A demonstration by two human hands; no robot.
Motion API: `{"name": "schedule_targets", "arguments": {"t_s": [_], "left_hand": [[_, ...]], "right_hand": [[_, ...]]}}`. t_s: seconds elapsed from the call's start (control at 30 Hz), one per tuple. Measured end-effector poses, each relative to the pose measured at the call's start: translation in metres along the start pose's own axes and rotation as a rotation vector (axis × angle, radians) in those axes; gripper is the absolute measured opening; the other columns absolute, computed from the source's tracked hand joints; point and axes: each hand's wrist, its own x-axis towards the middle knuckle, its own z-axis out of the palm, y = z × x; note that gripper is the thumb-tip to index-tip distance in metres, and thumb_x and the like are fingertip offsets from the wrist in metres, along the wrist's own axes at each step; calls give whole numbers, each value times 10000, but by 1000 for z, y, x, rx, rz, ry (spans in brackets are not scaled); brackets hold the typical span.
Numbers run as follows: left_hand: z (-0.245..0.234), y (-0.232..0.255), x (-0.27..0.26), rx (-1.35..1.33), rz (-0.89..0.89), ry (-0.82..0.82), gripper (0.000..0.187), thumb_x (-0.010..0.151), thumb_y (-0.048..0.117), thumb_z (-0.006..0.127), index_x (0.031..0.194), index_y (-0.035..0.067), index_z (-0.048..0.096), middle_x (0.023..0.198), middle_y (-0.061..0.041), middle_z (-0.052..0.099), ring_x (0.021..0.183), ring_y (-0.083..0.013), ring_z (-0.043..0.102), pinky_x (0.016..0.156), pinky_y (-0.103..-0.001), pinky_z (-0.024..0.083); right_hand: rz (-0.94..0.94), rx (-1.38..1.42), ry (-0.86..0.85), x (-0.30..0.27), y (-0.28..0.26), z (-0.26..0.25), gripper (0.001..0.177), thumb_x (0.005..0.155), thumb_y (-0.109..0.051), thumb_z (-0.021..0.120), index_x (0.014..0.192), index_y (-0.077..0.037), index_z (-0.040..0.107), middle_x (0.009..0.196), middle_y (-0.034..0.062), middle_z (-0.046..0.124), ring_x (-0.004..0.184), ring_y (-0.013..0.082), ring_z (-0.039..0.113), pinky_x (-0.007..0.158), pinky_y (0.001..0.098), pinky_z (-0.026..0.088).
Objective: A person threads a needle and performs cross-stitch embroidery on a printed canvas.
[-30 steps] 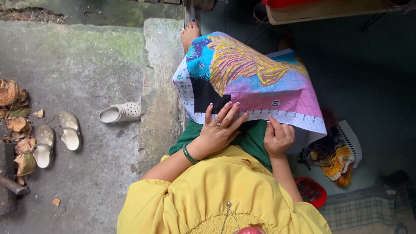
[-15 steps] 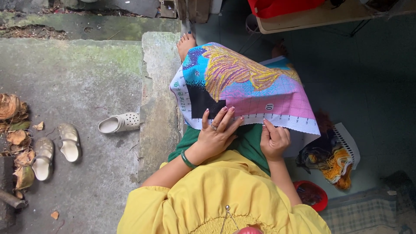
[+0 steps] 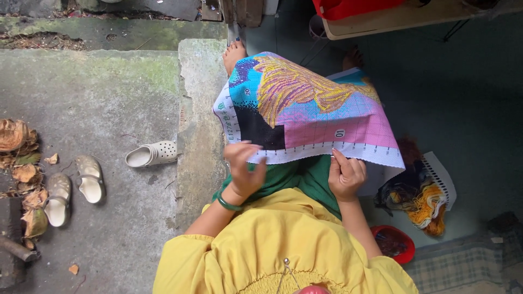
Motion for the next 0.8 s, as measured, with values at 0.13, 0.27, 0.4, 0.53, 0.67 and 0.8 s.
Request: {"name": "schedule_targets", "arguments": {"t_s": [0.13, 0.27, 0.4, 0.53, 0.67, 0.8], "left_hand": [[-26, -33, 8, -44, -696, 203, 720, 892, 405, 811, 1346, 86, 352, 1304, -178, 421, 1230, -348, 418, 1054, -570, 313], [-33, -98, 3, -476, -1142, -188, 895, 923, 791, 537, 1412, 42, 514, 1440, -264, 490, 1416, -481, 359, 1136, -707, 224], [-17, -85, 55, -704, -1187, -279, 704, 850, 432, 840, 1323, -17, 576, 1073, -173, 630, 834, -248, 517, 659, -438, 331], [6, -52, 96, -866, -1142, -182, 739, 628, 64, 999, 1254, -52, 624, 1015, -205, 742, 783, -253, 741, 612, -369, 586], [-2, -20, 118, -826, -1126, -225, 781, 590, -2, 997, 1257, -101, 604, 1109, -237, 722, 995, -295, 716, 838, -430, 612], [-15, 3, 145, -601, -1148, -339, 665, 590, 98, 990, 1137, -97, 664, 986, -176, 742, 871, -230, 725, 749, -386, 628]], "right_hand": [[18, 10, -6, 2, -4, -2, 155, 963, -124, 772, 1083, -117, 870, 633, 54, 497, 534, 304, 503, 606, 392, 460], [7, 23, -20, 2, -4, -1, 163, 973, -130, 762, 1098, -118, 865, 641, 68, 486, 535, 319, 495, 598, 402, 453], [5, 27, -14, -2, -1, -1, 161, 967, -115, 773, 1095, -109, 871, 652, 80, 497, 538, 328, 499, 600, 402, 453], [5, 25, -17, -5, 4, -3, 160, 974, -122, 766, 1099, -105, 864, 662, 75, 504, 541, 320, 501, 605, 405, 449], [16, 17, -24, -7, 7, -6, 165, 980, -124, 758, 1105, -104, 864, 663, 63, 502, 539, 307, 493, 605, 400, 444], [27, 31, -3, -10, 10, -6, 164, 982, -111, 758, 1100, -84, 868, 656, 62, 491, 539, 311, 483, 610, 398, 438]]}}
